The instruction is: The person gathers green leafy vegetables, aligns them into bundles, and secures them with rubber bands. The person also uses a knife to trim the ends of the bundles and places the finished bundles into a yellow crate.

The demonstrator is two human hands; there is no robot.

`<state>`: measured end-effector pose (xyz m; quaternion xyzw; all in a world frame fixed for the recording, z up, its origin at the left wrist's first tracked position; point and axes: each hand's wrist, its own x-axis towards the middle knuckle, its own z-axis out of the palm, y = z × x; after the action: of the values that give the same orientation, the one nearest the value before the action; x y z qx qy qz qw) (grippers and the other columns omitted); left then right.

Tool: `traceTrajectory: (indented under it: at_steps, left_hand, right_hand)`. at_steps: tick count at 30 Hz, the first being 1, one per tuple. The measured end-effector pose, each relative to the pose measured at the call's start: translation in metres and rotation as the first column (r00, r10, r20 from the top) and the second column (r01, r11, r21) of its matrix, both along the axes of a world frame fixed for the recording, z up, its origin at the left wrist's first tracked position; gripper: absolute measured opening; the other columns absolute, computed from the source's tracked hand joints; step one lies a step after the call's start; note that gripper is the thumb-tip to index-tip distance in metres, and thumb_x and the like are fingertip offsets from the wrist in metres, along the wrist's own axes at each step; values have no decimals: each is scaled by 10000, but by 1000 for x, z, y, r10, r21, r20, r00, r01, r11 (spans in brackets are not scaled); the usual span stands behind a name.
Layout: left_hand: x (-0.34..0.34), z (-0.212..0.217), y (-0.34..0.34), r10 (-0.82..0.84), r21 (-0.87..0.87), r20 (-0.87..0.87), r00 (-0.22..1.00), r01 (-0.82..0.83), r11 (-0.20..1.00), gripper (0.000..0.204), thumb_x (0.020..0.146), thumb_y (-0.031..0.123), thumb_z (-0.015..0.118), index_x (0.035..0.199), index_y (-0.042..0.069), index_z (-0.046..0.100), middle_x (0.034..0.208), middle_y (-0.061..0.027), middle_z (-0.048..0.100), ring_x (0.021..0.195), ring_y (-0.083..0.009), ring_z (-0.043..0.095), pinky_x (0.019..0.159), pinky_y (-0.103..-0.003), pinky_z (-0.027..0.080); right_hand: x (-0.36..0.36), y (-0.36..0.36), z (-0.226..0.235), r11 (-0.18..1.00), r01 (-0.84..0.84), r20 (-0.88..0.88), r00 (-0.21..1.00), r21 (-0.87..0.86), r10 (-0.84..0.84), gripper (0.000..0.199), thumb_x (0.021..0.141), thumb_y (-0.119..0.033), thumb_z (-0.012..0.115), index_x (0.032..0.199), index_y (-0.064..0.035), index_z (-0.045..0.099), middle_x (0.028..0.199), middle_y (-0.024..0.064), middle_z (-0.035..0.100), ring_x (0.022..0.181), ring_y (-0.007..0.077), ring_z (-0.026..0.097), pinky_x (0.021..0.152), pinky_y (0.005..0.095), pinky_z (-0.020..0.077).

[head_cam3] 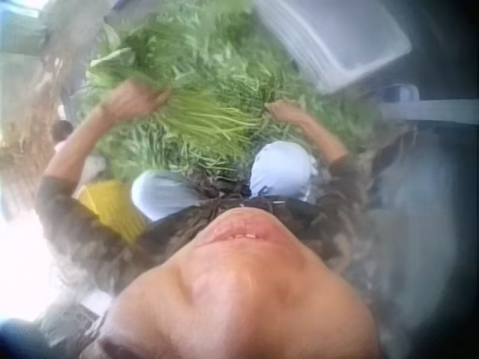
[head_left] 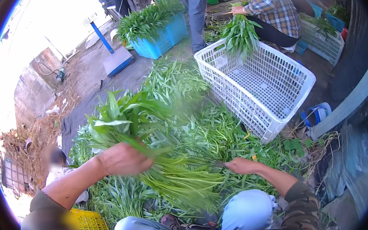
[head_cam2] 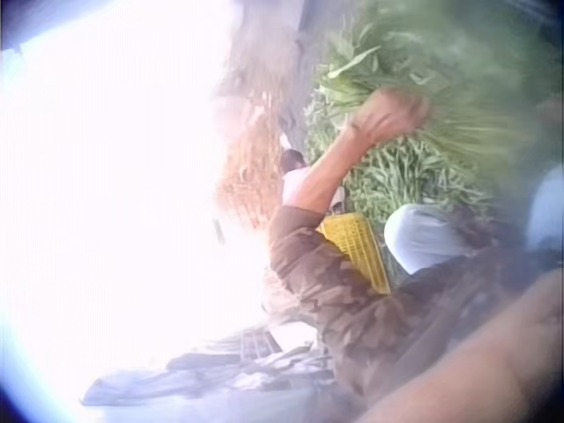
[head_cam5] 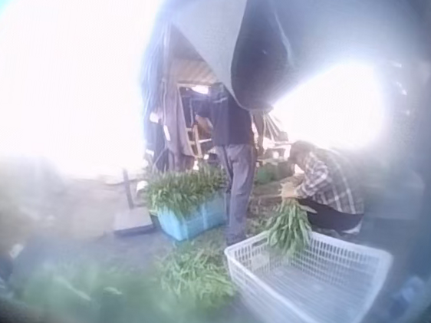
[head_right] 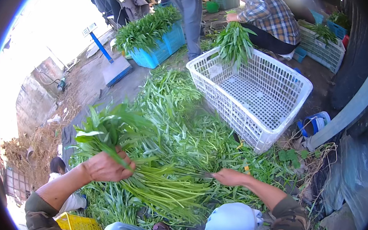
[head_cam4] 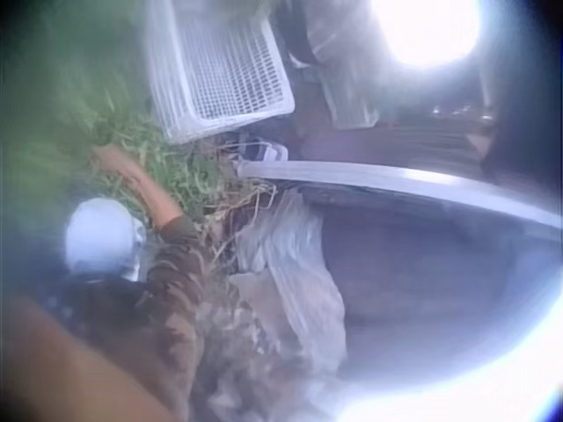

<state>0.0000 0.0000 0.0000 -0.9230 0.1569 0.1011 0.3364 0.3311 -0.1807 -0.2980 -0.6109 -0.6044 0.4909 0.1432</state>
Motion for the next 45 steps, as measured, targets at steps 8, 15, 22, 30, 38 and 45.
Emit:
traceTrajectory:
  at_steps: [8,15,22,30,38,45]
  left_hand:
    - [-21,2,46,144,-12,49,988,-144,990,182,777,192,588,907,69,552,711,-32,501,720,-206,565,703,-364,467]
    - [2,8,22,200,-54,-108,974,-207,977,108,788,172,572,852,88,546,720,-40,502,722,-212,564,721,-357,462]
    - [-30,11,55,754,-262,-360,550,-835,484,284,674,44,660,951,47,594,827,-169,662,808,-348,656,725,-444,490]
    - [-13,12,57,485,-469,-828,282,-823,-320,620,779,0,699,1356,30,473,1242,-93,637,1115,-174,572,988,-333,442]
    - [-34,26,28,422,-453,-871,251,-744,-491,468,779,38,766,1218,3,608,1086,-66,698,968,-128,622,889,-294,492]
    - [-71,-2,45,424,-483,-872,244,-290,-826,530,726,-25,759,1228,-1,590,1049,-107,696,901,-187,662,797,-333,544]
  right_hand:
    - [32,-51,24,867,487,-176,867,106,-466,491,1028,-327,425,657,-5,411,547,27,358,546,147,332,527,370,347]
    - [-52,9,11,979,93,-52,995,181,-85,470,1005,-337,465,725,37,517,630,181,510,573,286,466,604,436,404]
    - [45,-115,-78,808,571,66,809,144,-584,460,1011,-300,456,666,3,484,560,76,449,528,190,420,542,384,361]
    - [-44,-7,64,856,272,-224,956,440,-189,242,958,-206,539,802,-22,558,599,180,506,519,279,476,538,402,410]
    - [9,-28,-24,936,328,266,898,127,-351,488,1000,-451,410,896,-46,660,866,227,665,821,427,625,741,514,469]
    - [12,-134,-9,924,380,300,876,55,-378,402,993,-354,453,854,-11,608,764,241,619,715,417,593,708,494,457]
